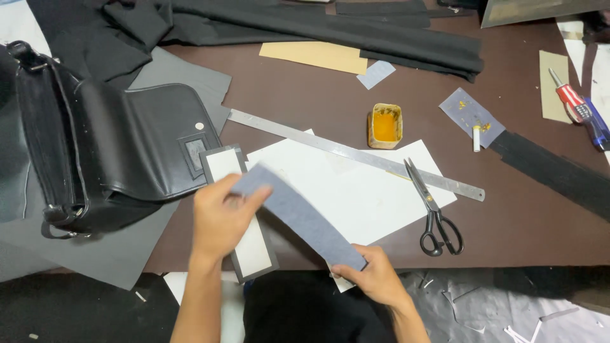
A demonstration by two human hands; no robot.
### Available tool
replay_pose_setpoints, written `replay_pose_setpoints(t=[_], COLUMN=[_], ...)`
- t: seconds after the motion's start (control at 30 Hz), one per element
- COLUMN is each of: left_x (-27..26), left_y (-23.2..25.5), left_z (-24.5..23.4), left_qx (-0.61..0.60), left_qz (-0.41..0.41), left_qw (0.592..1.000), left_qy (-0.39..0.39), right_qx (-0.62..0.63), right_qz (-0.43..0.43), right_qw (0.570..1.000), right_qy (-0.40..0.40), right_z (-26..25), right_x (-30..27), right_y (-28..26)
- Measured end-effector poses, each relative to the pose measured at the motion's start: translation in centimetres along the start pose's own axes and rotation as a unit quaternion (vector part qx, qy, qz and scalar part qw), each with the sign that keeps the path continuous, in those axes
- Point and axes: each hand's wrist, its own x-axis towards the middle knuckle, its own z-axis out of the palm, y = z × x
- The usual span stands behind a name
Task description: Apply glue to leather components and align them on a template
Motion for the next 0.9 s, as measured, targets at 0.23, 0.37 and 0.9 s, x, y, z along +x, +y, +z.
replay_pose_setpoints(t=[0.23, 0.37, 0.9], left_x=[1.0, -2.3, -3.5], left_y=[-9.7, -11.7, -11.7], left_z=[9.9, 12.2, 12.2], left_qx=[0.246, 0.278, 0.453], left_qz=[-0.051, 0.152, 0.236], left_qw=[0.959, 0.935, 0.852], left_qy=[-0.135, -0.157, -0.112], right_qx=[0.031, 0.136, 0.063], right_qz=[0.189, 0.212, 0.162], right_qw=[0.978, 0.962, 0.982], right_qy=[0.088, 0.105, 0.072], right_z=[1.4, 1.2, 0.6], right_x=[0.6, 0.7, 0.1], right_y=[1.2, 3.2, 3.1])
